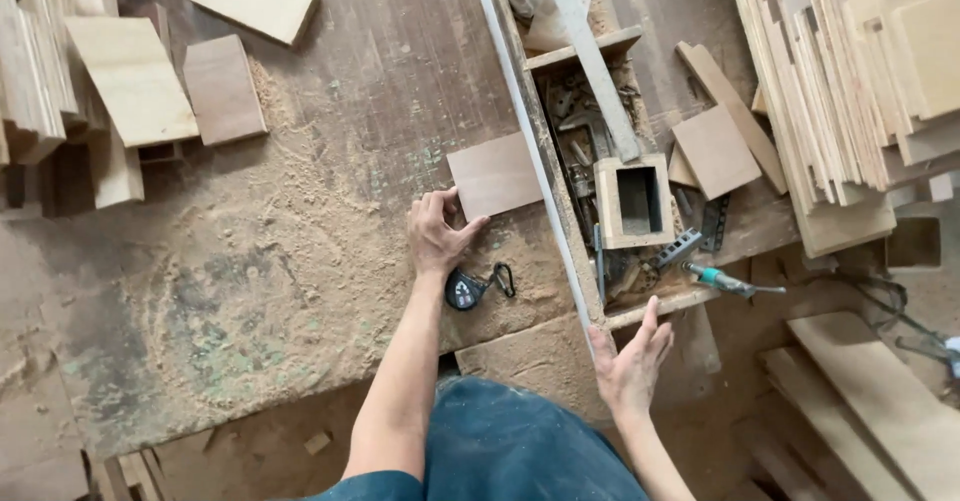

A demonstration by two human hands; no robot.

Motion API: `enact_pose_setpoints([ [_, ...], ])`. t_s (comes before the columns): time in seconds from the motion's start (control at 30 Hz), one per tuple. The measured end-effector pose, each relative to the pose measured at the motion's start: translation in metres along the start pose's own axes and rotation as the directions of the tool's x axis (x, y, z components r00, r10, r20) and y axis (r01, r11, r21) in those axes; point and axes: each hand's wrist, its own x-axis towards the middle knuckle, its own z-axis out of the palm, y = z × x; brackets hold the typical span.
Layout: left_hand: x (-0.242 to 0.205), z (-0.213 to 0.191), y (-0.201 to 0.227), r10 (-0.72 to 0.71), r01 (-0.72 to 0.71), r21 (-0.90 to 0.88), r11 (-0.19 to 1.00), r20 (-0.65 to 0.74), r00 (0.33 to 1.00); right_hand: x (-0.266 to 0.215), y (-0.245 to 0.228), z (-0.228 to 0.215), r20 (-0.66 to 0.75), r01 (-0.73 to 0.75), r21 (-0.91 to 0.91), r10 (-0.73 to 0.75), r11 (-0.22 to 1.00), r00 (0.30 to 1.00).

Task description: Measuring and cutting small wooden boards using a table saw and a tape measure.

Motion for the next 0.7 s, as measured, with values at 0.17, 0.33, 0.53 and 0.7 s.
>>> enact_pose_setpoints([
  [0.17, -0.005, 0.007, -0.005, -0.019, 0.020, 0.058, 0.998, -0.004, 1.000, -0.001, 0.002, -0.001, 0.041, 0.010, 0.033, -0.011, 0.999, 0.999],
  [0.33, -0.004, 0.001, 0.001, -0.033, 0.032, 0.033, 0.999, 0.011, 0.999, 0.000, 0.007, 0.001, 0.028, 0.032, 0.033, -0.033, 0.999, 0.999],
  [0.53, -0.002, 0.005, -0.004, -0.030, 0.029, 0.055, 0.998, 0.014, 0.999, 0.001, 0.001, -0.002, 0.067, -0.011, 0.063, 0.006, 0.998, 0.998],
  [0.7, -0.002, 0.000, 0.002, -0.078, 0.076, 0.046, 0.996, 0.039, 0.996, -0.001, 0.001, -0.004, 0.046, 0.026, 0.062, -0.029, 0.998, 0.999],
])
